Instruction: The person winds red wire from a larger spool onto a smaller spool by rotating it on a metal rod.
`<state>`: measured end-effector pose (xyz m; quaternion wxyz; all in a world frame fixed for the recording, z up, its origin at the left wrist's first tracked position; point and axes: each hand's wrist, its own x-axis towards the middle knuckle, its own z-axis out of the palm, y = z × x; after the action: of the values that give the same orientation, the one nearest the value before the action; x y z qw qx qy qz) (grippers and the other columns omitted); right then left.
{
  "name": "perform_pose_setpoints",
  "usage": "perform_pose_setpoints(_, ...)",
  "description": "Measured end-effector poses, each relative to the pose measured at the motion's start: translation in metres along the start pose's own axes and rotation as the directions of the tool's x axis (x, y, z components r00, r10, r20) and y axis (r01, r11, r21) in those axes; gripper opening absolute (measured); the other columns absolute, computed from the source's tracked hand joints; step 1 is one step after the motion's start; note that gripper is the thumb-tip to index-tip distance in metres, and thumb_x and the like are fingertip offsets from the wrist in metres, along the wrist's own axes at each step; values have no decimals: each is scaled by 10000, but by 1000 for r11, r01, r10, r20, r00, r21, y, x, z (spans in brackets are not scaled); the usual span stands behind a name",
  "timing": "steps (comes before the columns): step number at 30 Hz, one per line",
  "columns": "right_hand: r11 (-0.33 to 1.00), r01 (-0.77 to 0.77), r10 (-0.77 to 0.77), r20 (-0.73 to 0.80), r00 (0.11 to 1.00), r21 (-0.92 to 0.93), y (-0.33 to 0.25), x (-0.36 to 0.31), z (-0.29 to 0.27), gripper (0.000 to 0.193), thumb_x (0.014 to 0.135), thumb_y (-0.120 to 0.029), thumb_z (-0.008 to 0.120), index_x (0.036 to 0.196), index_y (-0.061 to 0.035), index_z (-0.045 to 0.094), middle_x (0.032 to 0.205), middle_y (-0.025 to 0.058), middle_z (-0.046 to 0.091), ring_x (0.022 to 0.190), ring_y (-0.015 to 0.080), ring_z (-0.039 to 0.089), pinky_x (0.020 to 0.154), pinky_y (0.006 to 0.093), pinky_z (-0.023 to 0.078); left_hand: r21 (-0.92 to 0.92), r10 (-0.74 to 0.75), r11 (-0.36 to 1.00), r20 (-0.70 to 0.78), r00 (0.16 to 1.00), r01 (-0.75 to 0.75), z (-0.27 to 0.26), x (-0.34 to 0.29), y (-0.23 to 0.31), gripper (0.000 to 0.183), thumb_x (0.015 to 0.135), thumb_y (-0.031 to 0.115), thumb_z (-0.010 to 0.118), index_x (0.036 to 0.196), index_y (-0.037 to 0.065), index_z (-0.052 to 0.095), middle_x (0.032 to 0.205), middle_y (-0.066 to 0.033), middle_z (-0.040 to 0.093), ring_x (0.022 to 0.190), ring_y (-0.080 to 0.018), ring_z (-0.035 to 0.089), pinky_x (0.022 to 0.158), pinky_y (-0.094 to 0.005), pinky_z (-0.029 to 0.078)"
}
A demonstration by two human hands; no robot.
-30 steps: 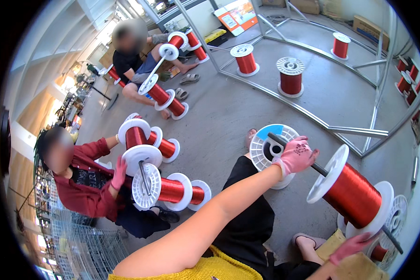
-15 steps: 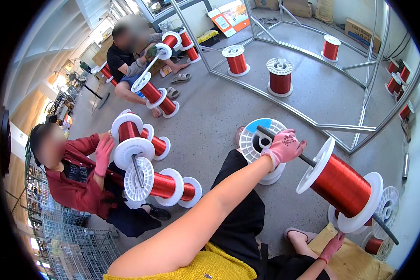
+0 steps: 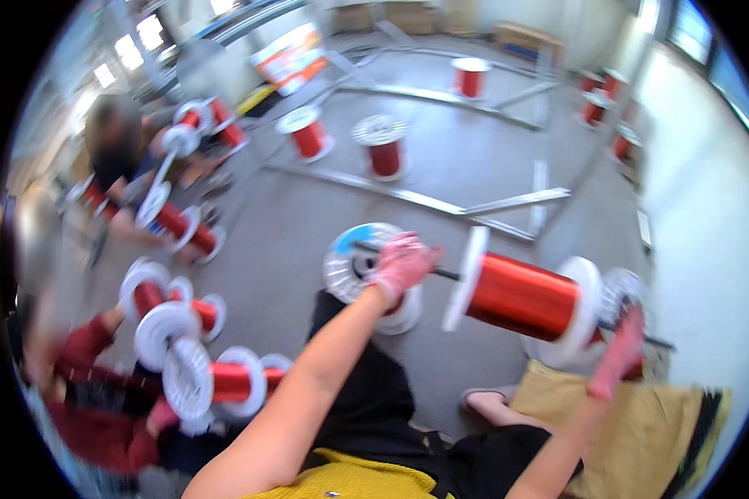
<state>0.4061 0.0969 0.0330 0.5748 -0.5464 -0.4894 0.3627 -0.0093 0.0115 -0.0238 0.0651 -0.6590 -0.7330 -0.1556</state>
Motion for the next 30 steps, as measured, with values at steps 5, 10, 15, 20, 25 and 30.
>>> perform_pose_setpoints(5, 707, 182, -59, 200, 978, -683, -61, 33, 80, 606, 870, -477, 450, 1167, 51, 484, 1174, 270, 527, 1123, 386, 490, 947, 415, 378, -110, 71, 992, 30, 997, -67, -3, 3, 2, 645, 893, 496, 348, 543, 47, 650, 589, -119, 616, 723, -239, 611, 966, -330, 364)
perform_pose_setpoints(10, 563, 119, 185, 265, 946, -818, -55, 21, 101, 552, 884, -434, 436, 1144, 49, 501, 1140, 252, 553, 1093, 398, 506, 936, 433, 382, -149, 89, 984, -39, 995, -94, -5, 3, 3, 548, 906, 371, 367, 546, 63, 643, 581, -105, 612, 711, -236, 606, 958, -332, 370)
perform_pose_setpoints(15, 766, 409, -432, 74, 899, -495, 36, -72, 49, 435, 921, -239, 457, 1253, 40, 422, 1140, 247, 554, 1075, 418, 495, 897, 425, 406, -183, 123, 973, -90, 988, -138, 3, 3, -2, 485, 915, 305, 379, 571, 84, 639, 587, -86, 613, 707, -242, 597, 942, -351, 379)
perform_pose_setpoints(20, -76, 332, 314, 294, 903, -940, 171, -177, -8, 384, 841, -171, 462, 1189, -7, 482, 1297, 172, 406, 1196, 351, 394, 1011, 466, 306, 143, 352, 936, -398, 847, -322, 14, 5, -9, 418, 876, 298, 434, 598, 74, 650, 615, -120, 624, 767, -298, 602, 919, -373, 405)
perform_pose_setpoints(25, 676, -11, 30, 12, 999, -737, 186, -146, -34, 371, 923, -154, 390, 1218, 67, 431, 1193, 266, 500, 1098, 396, 486, 929, 395, 403, -138, 113, 982, -137, 984, -132, 6, 6, -4, 448, 873, 275, 427, 547, 41, 626, 586, -123, 612, 701, -262, 602, 915, -351, 406)
perform_pose_setpoints(30, 685, -159, 205, -21, 979, -711, 162, -134, -42, 382, 924, -185, 406, 1207, 70, 438, 1193, 270, 502, 1109, 398, 479, 932, 406, 395, -105, 102, 988, -121, 987, -115, 3, 5, -1, 466, 880, 275, 412, 527, 45, 611, 566, -110, 604, 686, -257, 600, 911, -345, 406)
